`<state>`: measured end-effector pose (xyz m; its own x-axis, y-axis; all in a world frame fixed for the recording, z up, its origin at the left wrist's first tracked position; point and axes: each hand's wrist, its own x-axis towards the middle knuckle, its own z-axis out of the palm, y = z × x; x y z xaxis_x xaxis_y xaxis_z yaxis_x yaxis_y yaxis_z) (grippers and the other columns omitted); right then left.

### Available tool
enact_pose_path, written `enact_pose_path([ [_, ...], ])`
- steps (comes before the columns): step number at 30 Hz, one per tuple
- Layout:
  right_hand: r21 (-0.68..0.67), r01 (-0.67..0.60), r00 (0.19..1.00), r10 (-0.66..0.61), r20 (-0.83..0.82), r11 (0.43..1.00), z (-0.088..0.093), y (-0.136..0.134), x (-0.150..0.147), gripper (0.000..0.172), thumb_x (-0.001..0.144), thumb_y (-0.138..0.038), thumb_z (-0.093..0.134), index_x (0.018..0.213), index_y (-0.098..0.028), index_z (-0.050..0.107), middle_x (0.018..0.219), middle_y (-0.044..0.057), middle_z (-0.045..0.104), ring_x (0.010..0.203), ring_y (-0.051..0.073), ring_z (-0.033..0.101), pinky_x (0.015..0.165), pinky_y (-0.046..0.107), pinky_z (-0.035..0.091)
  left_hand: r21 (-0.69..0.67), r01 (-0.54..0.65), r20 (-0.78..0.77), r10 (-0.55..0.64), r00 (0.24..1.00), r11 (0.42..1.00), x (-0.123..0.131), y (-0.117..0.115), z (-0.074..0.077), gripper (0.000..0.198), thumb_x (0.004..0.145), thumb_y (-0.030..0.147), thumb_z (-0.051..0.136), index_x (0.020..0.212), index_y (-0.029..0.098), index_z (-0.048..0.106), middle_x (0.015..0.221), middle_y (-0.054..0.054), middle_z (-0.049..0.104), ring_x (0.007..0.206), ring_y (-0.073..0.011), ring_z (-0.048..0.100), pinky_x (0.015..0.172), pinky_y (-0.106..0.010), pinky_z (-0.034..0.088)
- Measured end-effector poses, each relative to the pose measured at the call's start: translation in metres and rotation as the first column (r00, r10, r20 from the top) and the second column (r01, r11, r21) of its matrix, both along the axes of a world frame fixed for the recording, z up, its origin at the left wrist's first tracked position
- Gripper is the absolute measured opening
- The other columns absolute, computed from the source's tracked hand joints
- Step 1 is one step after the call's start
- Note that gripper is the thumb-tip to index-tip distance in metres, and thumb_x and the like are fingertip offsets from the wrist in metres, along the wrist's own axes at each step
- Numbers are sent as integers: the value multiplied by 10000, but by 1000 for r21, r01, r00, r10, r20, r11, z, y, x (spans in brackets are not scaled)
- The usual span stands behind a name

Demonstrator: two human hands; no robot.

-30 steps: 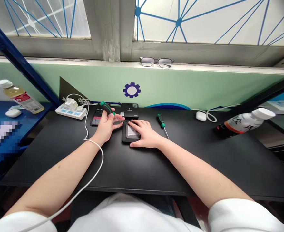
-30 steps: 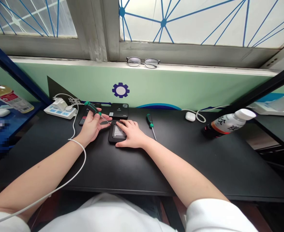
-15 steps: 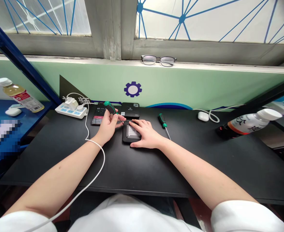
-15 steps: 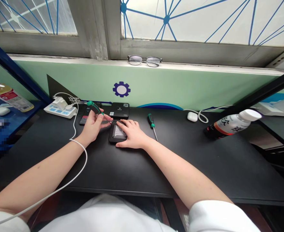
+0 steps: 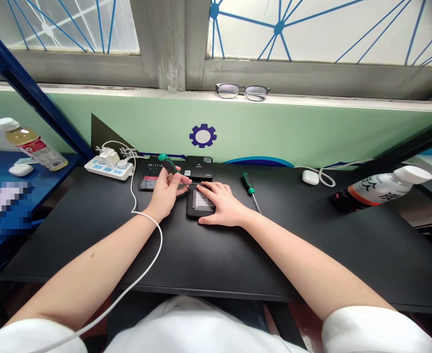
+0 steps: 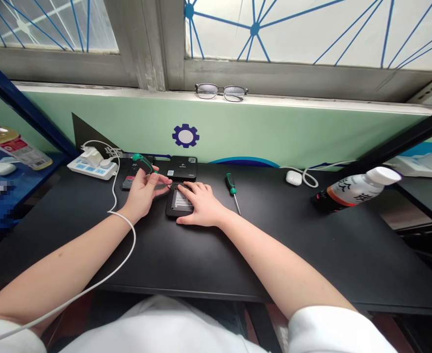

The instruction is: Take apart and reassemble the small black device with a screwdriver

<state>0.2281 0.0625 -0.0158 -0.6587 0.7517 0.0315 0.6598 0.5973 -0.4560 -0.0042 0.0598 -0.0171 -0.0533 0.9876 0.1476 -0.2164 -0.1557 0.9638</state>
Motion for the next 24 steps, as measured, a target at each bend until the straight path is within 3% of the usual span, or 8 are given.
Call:
enact_pose_path([
  [7,7,-2,1000,3,-8,1000,-1,0,0,1104,800,-704,811,1711,-253,379,1768,186,381,1603,459,334,1300,692,254,-79,-17,91,24,996,997,-4,2,0,519,909,628,807,1182,279,537,959,0,763,1010,-249,789,934,-522,653],
  [24,-2,5,1000,-5,12,1000,0,0,0,1126,792,-698,822,1713,-226,377,1772,195,372,1605,462,328,1305,682,249,-48,-14,53,17,998,999,-2,-2,2,598,810,687,887,1117,253,613,906,-19,772,999,-261,799,938,-510,661],
])
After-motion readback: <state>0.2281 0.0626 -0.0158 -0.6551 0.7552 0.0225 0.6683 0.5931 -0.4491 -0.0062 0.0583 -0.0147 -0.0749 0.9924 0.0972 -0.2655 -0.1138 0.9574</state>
